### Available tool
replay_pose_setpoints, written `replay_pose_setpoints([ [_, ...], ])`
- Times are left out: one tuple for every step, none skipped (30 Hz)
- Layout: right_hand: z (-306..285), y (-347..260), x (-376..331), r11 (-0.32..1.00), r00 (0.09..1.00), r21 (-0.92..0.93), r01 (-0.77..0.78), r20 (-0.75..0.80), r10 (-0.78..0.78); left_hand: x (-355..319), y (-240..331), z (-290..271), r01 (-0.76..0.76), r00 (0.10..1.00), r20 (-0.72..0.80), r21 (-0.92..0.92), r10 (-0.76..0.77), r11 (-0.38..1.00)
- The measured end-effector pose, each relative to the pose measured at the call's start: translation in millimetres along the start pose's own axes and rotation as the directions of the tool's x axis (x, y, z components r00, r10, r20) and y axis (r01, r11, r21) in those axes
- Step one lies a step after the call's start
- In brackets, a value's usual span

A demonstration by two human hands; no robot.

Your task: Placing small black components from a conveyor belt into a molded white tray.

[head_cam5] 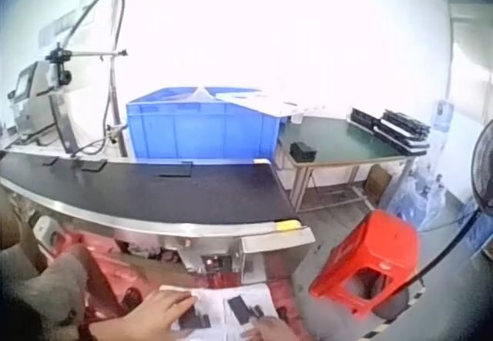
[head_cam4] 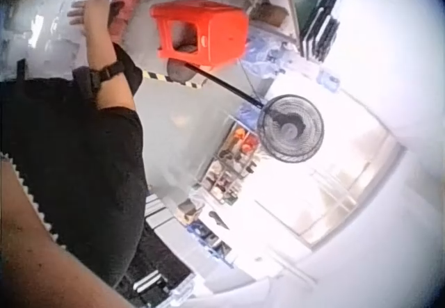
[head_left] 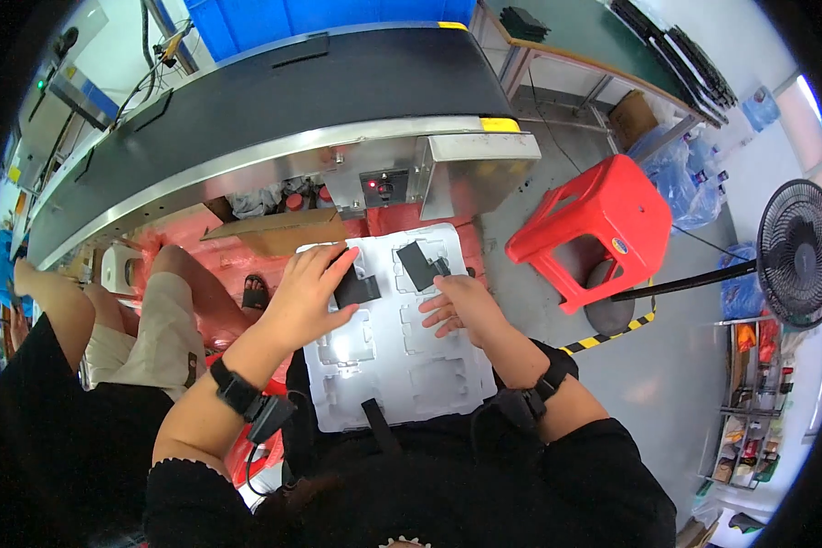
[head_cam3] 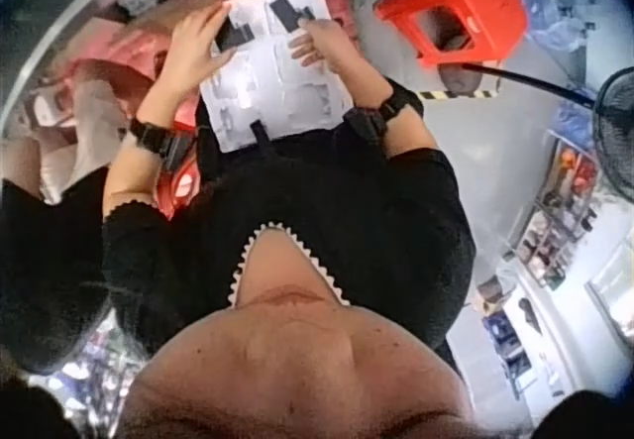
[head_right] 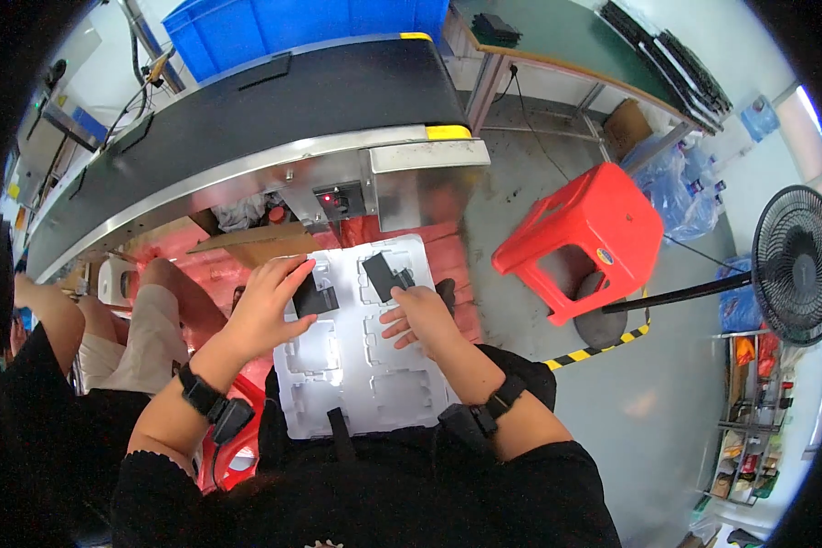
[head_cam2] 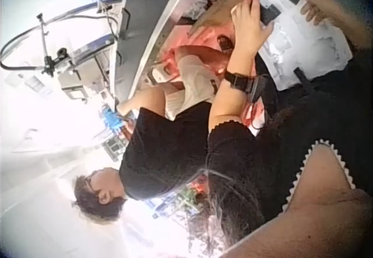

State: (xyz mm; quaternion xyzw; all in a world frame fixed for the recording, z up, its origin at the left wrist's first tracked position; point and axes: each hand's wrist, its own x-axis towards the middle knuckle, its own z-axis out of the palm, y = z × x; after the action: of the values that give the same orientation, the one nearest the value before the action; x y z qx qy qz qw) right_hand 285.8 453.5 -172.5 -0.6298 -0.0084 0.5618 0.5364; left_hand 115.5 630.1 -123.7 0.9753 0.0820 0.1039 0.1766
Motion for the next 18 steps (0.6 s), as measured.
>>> replay_pose_setpoints([
  [0.0, -3.7, -3.4, 0.997, 1.000, -0.082, -0.003, 0.004, 0.003, -3.1, -10.2, 9.6, 0.003, 1.000, -0.013, -0.007, -0.004, 1.000],
  [-0.2, -5.1, -6.1, 0.995, 1.000, -0.097, -0.002, 0.000, 0.002, -6.1, -20.2, 19.9, 0.022, 1.000, 0.011, 0.015, -0.022, 1.000],
  [-0.9, -6.6, -9.2, 0.959, 0.997, -0.275, 0.074, 0.029, -0.068, -6.5, -29.8, 28.9, 0.032, 0.999, 0.034, 0.033, -0.033, 0.999],
  [-1.9, -9.3, -11.0, 0.886, 0.989, -0.441, 0.146, 0.075, -0.126, -6.9, -36.8, 36.6, 0.053, 0.994, 0.097, 0.031, -0.055, 0.998],
  [-1.8, -17.8, -15.5, 0.805, 0.956, -0.516, 0.293, 0.140, -0.258, -6.3, -42.8, 42.6, 0.056, 0.994, 0.088, 0.021, -0.057, 0.998],
  [2.5, -34.2, -25.6, 0.697, 0.903, -0.576, 0.427, 0.221, -0.370, -7.0, -48.3, 49.1, 0.036, 0.995, 0.089, 0.028, -0.039, 0.999],
  [10.7, -62.5, -42.1, 0.592, 0.863, -0.632, 0.500, 0.313, -0.396, -9.3, -52.1, 54.1, 0.021, 0.995, 0.096, 0.034, -0.024, 0.999],
  [21.2, -96.2, -55.8, 0.481, 0.818, -0.665, 0.571, 0.412, -0.402, -12.3, -55.5, 54.9, 0.031, 0.992, 0.125, -0.004, -0.030, 1.000],
  [28.1, -122.0, -64.0, 0.426, 0.767, -0.649, 0.630, 0.437, -0.469, -16.9, -56.7, 56.3, 0.042, 0.992, 0.124, -0.013, -0.040, 0.999],
  [37.4, -152.8, -73.3, 0.460, 0.774, -0.636, 0.620, 0.399, -0.491, -18.4, -57.0, 55.9, 0.038, 0.991, 0.125, -0.016, -0.035, 0.999],
  [38.6, -176.2, -72.3, 0.280, 0.621, -0.633, 0.722, 0.415, -0.665, -16.8, -56.7, 56.0, 0.026, 0.992, 0.124, -0.016, -0.023, 1.000],
  [47.2, -205.0, -70.3, 0.273, 0.552, -0.569, 0.776, 0.402, -0.730, -17.8, -56.7, 57.9, 0.031, 0.992, 0.120, -0.017, -0.029, 0.999],
  [49.5, -234.1, -61.8, 0.120, 0.481, -0.644, 0.755, 0.421, -0.769, -19.8, -53.9, 58.1, 0.054, 0.991, 0.120, 0.007, -0.055, 0.999],
  [51.7, -259.8, -50.8, 0.055, 0.438, -0.671, 0.740, 0.419, -0.796, -21.5, -49.9, 58.5, 0.073, 0.990, 0.119, 0.030, -0.076, 0.997],
  [49.5, -282.4, -23.9, -0.115, 0.354, -0.727, 0.677, 0.458, -0.816, -25.7, -46.0, 59.7, 0.080, 0.990, 0.111, 0.037, -0.083, 0.996],
  [48.1, -301.7, 5.8, -0.245, 0.292, -0.758, 0.605, 0.498, -0.816, -28.6, -41.8, 60.2, 0.068, 0.993, 0.090, 0.065, -0.073, 0.996],
  [50.4, -311.7, 25.2, -0.377, 0.258, -0.783, 0.494, 0.546, -0.797, -29.3, -38.9, 59.8, 0.057, 0.996, 0.066, 0.094, -0.064, 0.994],
  [47.0, -320.3, 41.1, -0.491, 0.233, -0.796, 0.355, 0.584, -0.778, -23.1, -29.6, 47.4, 0.016, 1.000, 0.013, 0.054, -0.017, 0.998],
])
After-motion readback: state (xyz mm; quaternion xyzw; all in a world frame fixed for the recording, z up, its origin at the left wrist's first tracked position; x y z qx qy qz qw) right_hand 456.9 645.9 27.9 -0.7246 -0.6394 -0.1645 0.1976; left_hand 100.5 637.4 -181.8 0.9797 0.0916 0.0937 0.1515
